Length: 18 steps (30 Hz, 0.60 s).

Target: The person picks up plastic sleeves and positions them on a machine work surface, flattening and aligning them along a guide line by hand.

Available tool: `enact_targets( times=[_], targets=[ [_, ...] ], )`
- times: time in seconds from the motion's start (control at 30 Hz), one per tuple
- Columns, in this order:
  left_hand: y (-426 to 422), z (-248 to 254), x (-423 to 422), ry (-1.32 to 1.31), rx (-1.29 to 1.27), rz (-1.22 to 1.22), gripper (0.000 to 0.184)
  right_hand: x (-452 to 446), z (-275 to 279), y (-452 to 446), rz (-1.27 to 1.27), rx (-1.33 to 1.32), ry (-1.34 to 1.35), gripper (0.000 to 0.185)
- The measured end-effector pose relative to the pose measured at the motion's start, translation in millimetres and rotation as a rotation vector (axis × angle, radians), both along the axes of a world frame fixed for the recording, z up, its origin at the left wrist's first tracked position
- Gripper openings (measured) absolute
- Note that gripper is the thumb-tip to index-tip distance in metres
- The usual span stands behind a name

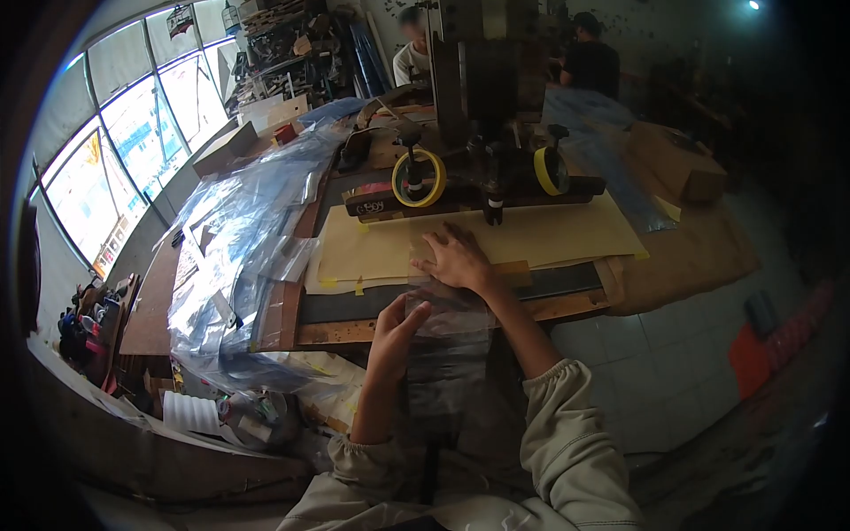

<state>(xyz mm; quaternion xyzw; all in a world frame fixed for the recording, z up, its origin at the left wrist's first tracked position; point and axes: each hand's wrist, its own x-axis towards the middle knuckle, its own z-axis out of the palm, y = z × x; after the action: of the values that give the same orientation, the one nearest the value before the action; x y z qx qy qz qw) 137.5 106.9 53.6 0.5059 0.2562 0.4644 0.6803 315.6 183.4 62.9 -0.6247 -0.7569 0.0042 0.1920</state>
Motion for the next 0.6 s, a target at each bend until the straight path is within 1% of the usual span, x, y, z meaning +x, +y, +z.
enact_targets(
  times=[0.27, 0.37, 0.57, 0.6],
  targets=[
    [2, 1, 2, 0.003, 0.012, -0.019, 0.032, 5, 2, 3, 0.056, -0.049, 0.106, 0.071],
    [1, -1, 5, -0.005, 0.015, 0.017, 0.033, 7, -1, 7, 0.07, -0.054, 0.085, 0.071],
    [-1, -4, 5, 0.003, -0.036, -0.003, 0.034, 11, 0, 9, 0.087, -0.116, 0.122, 0.071],
    [-1, -3, 5, -0.003, -0.038, -0.01, 0.034, 10, 1, 7, 0.065, -0.113, 0.085, 0.07]
  ],
)
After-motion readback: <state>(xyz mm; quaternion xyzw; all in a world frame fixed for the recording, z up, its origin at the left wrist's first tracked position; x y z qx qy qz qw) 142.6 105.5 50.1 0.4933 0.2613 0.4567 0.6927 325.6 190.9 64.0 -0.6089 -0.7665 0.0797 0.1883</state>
